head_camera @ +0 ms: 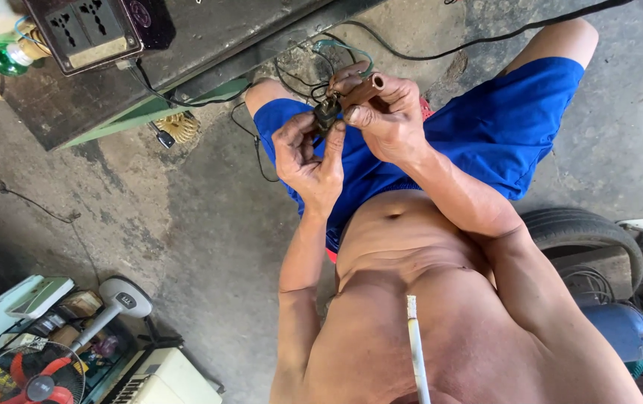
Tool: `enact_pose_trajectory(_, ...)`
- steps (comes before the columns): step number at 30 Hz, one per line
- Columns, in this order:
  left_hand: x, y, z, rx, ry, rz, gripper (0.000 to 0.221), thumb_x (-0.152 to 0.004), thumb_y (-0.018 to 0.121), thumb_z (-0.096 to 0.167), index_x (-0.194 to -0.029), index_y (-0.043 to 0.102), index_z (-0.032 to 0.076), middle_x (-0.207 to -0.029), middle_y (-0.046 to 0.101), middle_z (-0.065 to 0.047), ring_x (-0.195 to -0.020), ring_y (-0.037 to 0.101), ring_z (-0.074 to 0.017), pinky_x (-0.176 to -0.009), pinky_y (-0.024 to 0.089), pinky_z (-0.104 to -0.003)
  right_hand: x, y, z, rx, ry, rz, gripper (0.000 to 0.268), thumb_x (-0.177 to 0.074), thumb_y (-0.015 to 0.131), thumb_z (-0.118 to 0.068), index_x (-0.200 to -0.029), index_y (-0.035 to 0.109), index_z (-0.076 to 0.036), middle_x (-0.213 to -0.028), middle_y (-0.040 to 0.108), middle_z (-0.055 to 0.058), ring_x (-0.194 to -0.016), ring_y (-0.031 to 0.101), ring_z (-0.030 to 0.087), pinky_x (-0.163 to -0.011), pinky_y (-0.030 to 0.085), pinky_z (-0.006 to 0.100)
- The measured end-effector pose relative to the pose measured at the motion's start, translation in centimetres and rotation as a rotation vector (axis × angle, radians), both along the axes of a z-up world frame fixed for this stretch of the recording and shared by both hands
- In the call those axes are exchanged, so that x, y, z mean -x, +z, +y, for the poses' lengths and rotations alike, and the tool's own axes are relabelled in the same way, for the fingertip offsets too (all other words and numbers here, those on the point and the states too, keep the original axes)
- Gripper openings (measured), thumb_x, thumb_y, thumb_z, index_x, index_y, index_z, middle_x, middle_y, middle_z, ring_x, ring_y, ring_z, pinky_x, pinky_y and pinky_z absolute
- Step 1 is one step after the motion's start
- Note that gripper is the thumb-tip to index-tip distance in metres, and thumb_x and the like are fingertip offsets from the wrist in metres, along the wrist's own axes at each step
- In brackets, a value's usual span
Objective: Testing and disassembling an electrical component using a multimeter and a screwdriver at a workbench.
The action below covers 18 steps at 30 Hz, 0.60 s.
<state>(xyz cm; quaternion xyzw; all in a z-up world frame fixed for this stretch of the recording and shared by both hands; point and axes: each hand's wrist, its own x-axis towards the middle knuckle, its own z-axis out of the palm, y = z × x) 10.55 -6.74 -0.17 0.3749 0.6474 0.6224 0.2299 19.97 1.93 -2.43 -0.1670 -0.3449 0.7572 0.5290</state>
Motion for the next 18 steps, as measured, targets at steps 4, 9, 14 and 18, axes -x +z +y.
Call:
enact_pose_trajectory(4,0.7,-1.3,0.1,-0.034,0.068,0.266,0.035,-0.091,0.083,0.016,-0.115,0.061,0.005,-0.106,0.063,-0.009,-0.093,0.068,-0.0229,-0.076,0.058,-0.031,0.1,0.5,-0.3,0.013,-0.041,-0.040,0.024,-0.090,0.082,-0.016,-0.107,0.072,-0.003,-0.114,0.069,0.008,-0.114,0.060,0.024,-0.104,0.048,0.040)
enact_pose_trajectory(9,1.4,-1.3,0.9,-0.102,0.060,0.361,0.030,-0.091,0.082,0.008,-0.113,0.061,0.005,-0.101,0.070,-0.012,-0.089,0.069,-0.0256,-0.076,0.058,-0.033,-0.2,0.6,-0.6,0.067,-0.027,-0.061,0.031,-0.088,0.084,-0.013,-0.115,0.072,-0.002,-0.114,0.068,0.008,-0.116,0.060,0.022,-0.104,0.049,0.035)
enact_pose_trajectory(14,2.8,-1.6,1.6,-0.264,-0.023,0.540,0.014,-0.097,0.070,0.005,-0.106,0.060,0.006,-0.101,0.065,-0.021,-0.092,0.069,-0.0360,-0.082,0.059,-0.047,-0.8,0.9,-0.4,0.059,0.034,-0.125,0.016,-0.088,0.082,-0.014,-0.090,0.070,-0.004,-0.102,0.066,0.009,-0.107,0.063,0.023,-0.102,0.050,0.037)
enact_pose_trajectory(18,3.3,-1.4,1.5,-0.273,-0.042,0.562,0.011,-0.098,0.068,0.009,-0.107,0.063,0.006,-0.100,0.064,-0.021,-0.090,0.067,-0.0353,-0.082,0.059,-0.047,-0.9,0.5,-0.6,0.060,0.051,-0.106,0.018,-0.092,0.079,-0.014,-0.088,0.063,-0.004,-0.084,0.059,0.001,-0.108,0.066,0.018,-0.105,0.050,0.036)
